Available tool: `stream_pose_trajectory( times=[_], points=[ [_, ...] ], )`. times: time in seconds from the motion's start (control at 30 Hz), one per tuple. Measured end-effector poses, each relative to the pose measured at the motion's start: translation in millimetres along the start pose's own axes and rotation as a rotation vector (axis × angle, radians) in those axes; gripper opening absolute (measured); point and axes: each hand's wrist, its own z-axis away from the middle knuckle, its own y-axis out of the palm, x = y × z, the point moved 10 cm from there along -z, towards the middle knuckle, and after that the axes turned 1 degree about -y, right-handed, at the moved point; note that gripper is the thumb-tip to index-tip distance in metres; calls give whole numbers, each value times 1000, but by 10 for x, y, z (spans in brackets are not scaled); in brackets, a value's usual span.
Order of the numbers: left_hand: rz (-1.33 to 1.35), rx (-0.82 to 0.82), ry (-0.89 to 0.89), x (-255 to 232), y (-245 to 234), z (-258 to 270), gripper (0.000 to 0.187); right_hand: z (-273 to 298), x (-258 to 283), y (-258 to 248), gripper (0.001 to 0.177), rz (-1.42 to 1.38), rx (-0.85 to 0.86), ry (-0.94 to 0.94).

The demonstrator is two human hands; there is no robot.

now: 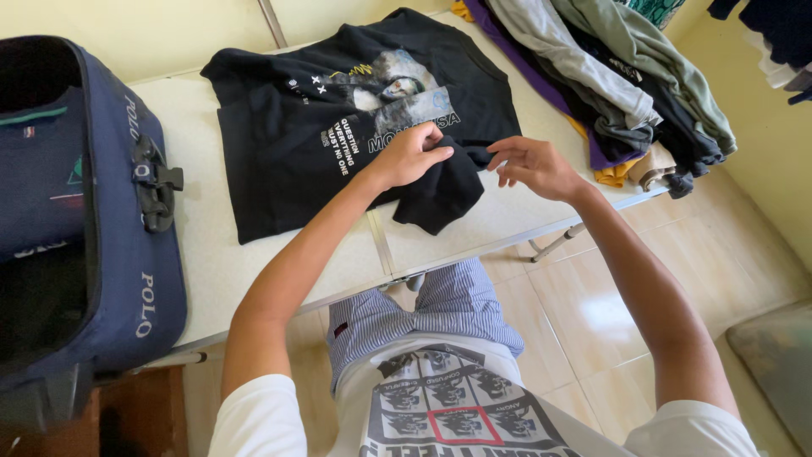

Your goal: The person folds a blue sweatshirt and a black t-shirt on a table and places them into an open suitcase.

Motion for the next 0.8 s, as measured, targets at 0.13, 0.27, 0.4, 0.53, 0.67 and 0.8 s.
stream_pose_trajectory(
  times=[0.13,0.27,0.4,0.53,0.67,0.8],
  points=[
    [0,-42,25,15,174,-222,23,42,144,152,72,-118,110,20],
    [127,74,37,9,386,-301,22,25,110,176,68,-146,109,26],
    [152,311,-58,72,564,-300,19,11,-248,53,44,-78,-90,208],
    [172,488,101,6,534,-312,18,53,-441,-19,33,-215,-160,161],
    [-95,339,209,165,311,-455,29,281,-703,-232,30,-205,-289,274],
    [-233,361,178,279,263,-466,56,446,-849,-293,28,-391,-369,293]
  ],
)
